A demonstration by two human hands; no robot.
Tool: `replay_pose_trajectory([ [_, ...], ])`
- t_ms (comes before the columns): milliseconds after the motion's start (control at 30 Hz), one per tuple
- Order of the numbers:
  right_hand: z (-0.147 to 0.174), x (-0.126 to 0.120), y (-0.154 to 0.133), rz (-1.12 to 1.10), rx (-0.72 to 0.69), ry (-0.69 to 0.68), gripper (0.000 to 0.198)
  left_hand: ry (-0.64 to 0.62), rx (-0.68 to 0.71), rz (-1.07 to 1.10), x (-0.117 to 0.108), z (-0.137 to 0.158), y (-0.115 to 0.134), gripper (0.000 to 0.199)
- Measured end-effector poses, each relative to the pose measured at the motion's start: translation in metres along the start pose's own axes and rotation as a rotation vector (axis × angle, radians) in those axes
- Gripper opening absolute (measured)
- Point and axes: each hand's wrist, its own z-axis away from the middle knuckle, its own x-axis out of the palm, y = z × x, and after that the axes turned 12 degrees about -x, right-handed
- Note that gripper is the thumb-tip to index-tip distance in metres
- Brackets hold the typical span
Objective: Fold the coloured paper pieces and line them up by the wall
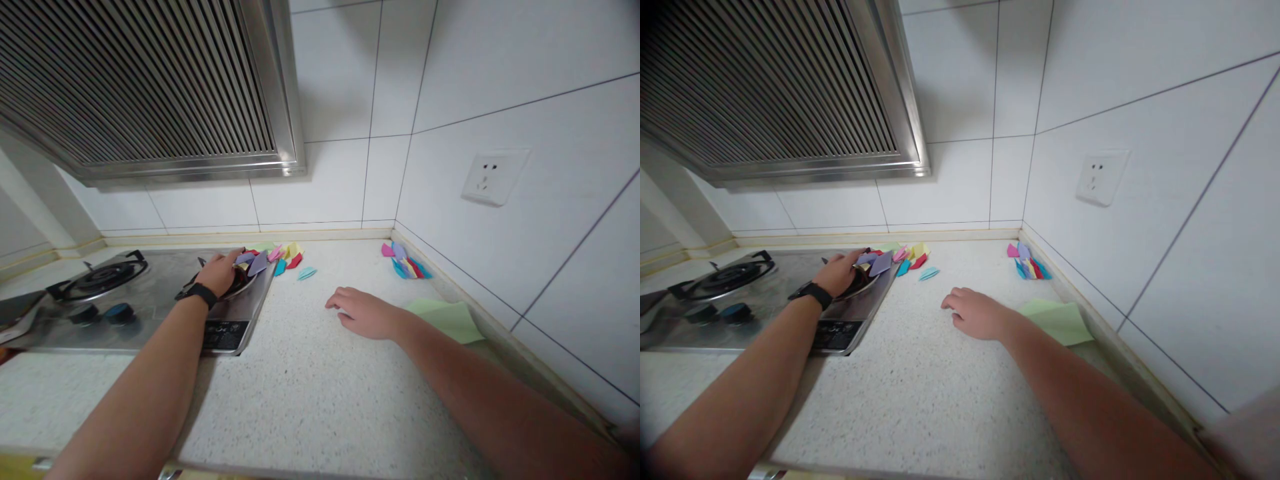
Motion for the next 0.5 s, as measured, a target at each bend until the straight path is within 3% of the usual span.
replay_pose_trajectory([
  [100,0.000,0.000,0.000,-0.008,0.006,0.001,0.034,0.024,0.054,-0.005,-0.003,0.000,0.001,0.060],
  [233,0.000,0.001,0.001,-0.002,0.006,-0.002,0.034,0.220,0.059,0.029,-0.015,0.001,0.017,0.046],
  [333,-0.001,0.001,0.001,0.013,0.002,-0.004,0.034,0.306,0.101,0.066,-0.024,0.006,0.050,0.040],
  [500,-0.001,0.001,-0.001,0.021,0.005,-0.008,0.033,0.220,0.324,0.149,-0.012,0.012,0.114,0.038],
])
